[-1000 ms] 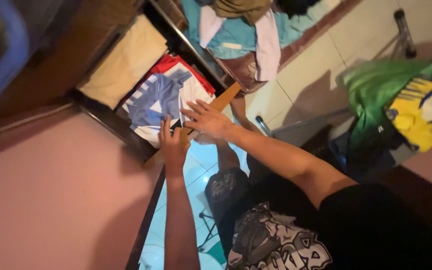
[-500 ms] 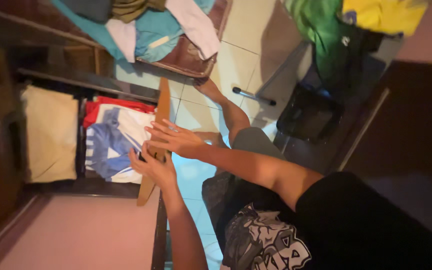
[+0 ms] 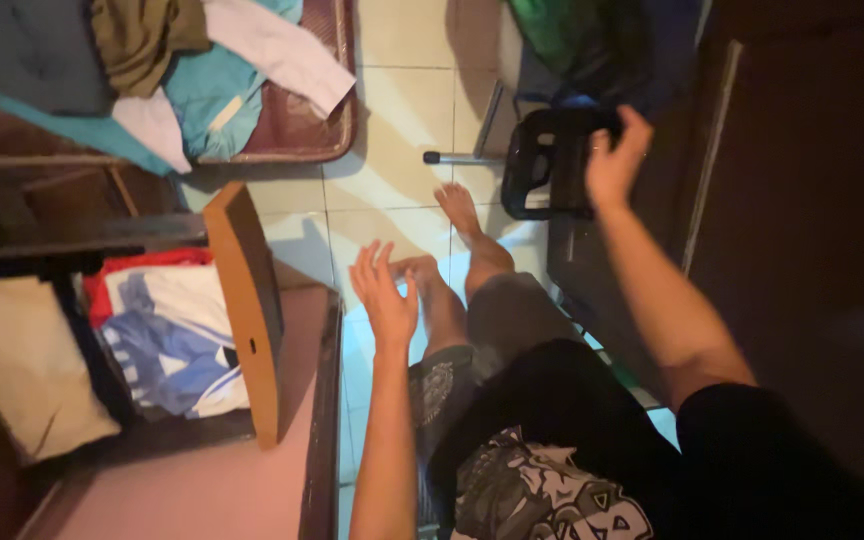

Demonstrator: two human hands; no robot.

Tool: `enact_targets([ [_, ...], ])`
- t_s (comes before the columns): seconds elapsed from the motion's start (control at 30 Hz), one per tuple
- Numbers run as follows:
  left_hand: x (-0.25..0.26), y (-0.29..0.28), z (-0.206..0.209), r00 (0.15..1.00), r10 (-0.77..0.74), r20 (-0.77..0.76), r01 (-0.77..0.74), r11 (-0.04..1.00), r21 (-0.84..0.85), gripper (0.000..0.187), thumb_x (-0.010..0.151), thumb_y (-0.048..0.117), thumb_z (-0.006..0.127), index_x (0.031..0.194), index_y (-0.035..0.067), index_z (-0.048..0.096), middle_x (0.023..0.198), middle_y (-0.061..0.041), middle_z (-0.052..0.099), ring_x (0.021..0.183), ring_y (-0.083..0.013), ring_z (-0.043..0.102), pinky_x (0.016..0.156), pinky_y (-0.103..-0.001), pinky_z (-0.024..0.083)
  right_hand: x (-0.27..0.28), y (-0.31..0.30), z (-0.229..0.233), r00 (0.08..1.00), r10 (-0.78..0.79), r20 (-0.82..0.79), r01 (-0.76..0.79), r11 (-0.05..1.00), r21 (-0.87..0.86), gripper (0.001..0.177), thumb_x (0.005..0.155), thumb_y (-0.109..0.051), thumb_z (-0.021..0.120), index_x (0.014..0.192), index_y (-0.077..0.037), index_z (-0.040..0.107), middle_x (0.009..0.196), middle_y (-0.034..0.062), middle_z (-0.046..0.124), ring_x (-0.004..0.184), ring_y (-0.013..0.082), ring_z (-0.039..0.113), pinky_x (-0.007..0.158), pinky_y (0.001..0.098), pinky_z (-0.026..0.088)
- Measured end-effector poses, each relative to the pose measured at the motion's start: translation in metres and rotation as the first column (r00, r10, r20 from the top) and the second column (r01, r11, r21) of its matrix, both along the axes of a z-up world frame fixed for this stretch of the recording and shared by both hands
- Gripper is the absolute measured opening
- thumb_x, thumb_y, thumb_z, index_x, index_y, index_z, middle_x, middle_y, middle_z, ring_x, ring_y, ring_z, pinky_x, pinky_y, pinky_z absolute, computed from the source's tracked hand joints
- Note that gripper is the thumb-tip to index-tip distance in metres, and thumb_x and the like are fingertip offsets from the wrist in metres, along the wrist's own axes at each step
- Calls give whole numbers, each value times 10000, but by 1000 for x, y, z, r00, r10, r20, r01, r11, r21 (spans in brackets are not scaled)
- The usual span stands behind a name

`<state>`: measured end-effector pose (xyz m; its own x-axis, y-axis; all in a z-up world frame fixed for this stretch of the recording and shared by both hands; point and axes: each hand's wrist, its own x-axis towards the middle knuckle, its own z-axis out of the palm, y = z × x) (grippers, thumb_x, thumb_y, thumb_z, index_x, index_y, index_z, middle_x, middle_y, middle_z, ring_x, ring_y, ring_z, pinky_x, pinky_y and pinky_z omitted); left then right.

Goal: The person folds several shirts and a pair of pants on an ironing board and places them into a drawer.

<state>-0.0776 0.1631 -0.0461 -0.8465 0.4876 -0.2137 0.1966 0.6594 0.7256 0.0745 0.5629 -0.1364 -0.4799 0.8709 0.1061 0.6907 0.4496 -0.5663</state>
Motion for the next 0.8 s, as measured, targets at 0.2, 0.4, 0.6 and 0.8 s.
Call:
enact_targets([
  [0.2, -5, 108, -13, 992, -98, 82, 77, 971, 227, 516, 897, 90, 671, 1388, 18, 530, 1438, -219, 547, 1390, -430, 453, 1194, -519, 332, 39, 159, -26, 997, -56, 56, 57, 998, -17, 469, 1050, -118, 719, 1476, -104, 522, 1473, 158, 498, 1398, 376, 446, 1194, 468, 338],
  [0.4, -27, 261, -21, 982, -178, 71, 147, 936, 319, 397, 915, 81, 678, 1301, 32, 599, 1276, -158, 644, 1202, -375, 581, 1073, -458, 459, -28, 220, 22, 951, 272, 146, -274, 962, -12, 592, 967, -93, 720, 1521, -139, 515, 1538, 152, 494, 1456, 372, 418, 1247, 467, 355],
  [0.6, 28, 347, -38, 752, -327, 573, -30, 850, 525, 266, 985, 165, 682, 1219, 38, 679, 1119, -79, 742, 1055, -213, 711, 964, -320, 545, -83, 250, 46, 732, 557, 392, -436, 826, -357, 678, 856, -258, 862, 1420, -62, 538, 1317, 242, 594, 1248, 461, 489, 1063, 532, 382],
  [0.8, 75, 407, -43, 395, -212, 894, -491, 774, 400, 490, 945, 355, 692, 1319, 65, 563, 1147, -39, 685, 1050, -158, 658, 909, -324, 539, -52, 223, 84, 842, 529, 107, -325, 655, -682, 477, 837, -216, 835, 1254, -31, 693, 1043, 104, 760, 920, 160, 679, 835, 336, 550],
])
